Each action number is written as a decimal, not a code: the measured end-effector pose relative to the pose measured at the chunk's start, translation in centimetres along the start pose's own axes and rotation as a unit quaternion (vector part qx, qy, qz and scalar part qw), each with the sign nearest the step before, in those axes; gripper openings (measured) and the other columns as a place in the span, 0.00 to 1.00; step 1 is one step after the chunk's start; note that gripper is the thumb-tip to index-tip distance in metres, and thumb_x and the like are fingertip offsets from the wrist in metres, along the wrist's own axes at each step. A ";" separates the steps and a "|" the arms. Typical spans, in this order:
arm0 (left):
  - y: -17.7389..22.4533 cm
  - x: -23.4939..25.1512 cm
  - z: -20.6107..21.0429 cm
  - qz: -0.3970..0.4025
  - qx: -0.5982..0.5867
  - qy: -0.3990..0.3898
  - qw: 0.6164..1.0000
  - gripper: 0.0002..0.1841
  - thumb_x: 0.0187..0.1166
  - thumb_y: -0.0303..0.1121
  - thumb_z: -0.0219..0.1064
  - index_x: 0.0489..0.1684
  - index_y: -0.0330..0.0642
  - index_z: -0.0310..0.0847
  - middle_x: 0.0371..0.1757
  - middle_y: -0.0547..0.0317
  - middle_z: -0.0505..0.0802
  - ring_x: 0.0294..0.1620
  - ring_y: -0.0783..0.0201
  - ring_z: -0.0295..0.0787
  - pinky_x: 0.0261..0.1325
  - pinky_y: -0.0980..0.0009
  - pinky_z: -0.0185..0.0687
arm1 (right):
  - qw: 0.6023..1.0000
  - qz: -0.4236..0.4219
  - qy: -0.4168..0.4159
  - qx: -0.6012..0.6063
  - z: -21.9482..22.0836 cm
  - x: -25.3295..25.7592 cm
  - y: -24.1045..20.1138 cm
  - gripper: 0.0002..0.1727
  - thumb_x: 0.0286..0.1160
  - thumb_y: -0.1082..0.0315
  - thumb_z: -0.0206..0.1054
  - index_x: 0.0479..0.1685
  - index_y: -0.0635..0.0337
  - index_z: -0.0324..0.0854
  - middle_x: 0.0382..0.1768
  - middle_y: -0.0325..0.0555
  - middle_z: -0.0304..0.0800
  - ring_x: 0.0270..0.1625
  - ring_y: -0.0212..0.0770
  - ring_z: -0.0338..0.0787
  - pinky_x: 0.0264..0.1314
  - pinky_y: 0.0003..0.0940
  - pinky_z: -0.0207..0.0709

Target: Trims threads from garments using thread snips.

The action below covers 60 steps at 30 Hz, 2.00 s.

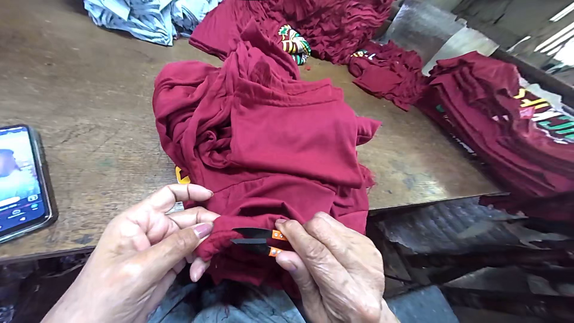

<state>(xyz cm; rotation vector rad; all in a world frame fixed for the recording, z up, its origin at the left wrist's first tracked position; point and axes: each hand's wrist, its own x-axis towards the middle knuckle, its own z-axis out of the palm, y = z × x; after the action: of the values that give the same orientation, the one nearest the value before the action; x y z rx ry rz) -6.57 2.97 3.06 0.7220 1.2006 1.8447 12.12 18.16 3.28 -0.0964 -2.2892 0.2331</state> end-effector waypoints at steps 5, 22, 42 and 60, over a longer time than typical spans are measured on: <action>-0.1 0.0 0.0 -0.004 -0.006 0.010 1.000 0.20 0.76 0.18 0.60 0.67 0.38 0.77 0.36 0.46 0.94 0.18 0.69 0.86 0.21 0.79 0.83 | 1.000 -0.007 0.000 0.005 0.0 0.1 -0.2 0.17 0.84 0.57 0.66 0.50 0.64 0.90 0.33 0.46 0.86 0.34 0.38 0.82 0.36 0.31 0.76; 0.1 -0.2 0.4 0.004 0.011 0.015 1.000 0.23 0.72 0.18 0.65 0.68 0.39 0.76 0.39 0.47 0.96 0.24 0.65 0.93 0.23 0.74 0.89 | 0.998 0.014 0.024 0.061 0.6 0.5 -1.7 0.23 0.82 0.44 0.67 0.52 0.55 0.87 0.37 0.39 0.92 0.42 0.27 0.90 0.50 0.24 0.82; 0.4 -0.7 -0.4 0.015 0.013 0.000 1.000 0.20 0.66 0.15 0.71 0.57 0.39 0.81 0.32 0.42 0.94 0.18 0.64 0.88 0.19 0.76 0.84 | 0.987 -0.027 0.025 0.159 3.1 1.7 -2.3 0.05 0.73 0.70 0.74 0.39 0.63 0.92 0.30 0.44 0.93 0.34 0.36 0.91 0.37 0.30 0.84; 0.7 -1.2 -1.6 0.032 0.034 -0.087 0.995 0.08 0.77 0.26 0.70 0.45 0.33 0.94 0.43 0.43 0.94 0.28 0.64 0.89 0.31 0.73 0.89 | 0.993 -0.003 0.014 0.115 3.6 0.2 -1.3 0.11 0.76 0.61 0.76 0.46 0.58 0.93 0.30 0.40 0.91 0.32 0.31 0.86 0.36 0.25 0.80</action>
<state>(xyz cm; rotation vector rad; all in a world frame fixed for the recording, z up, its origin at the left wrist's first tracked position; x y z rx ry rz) -7.49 1.04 3.04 0.9491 1.1433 1.7594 9.28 16.46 1.32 0.0251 -2.2181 0.4868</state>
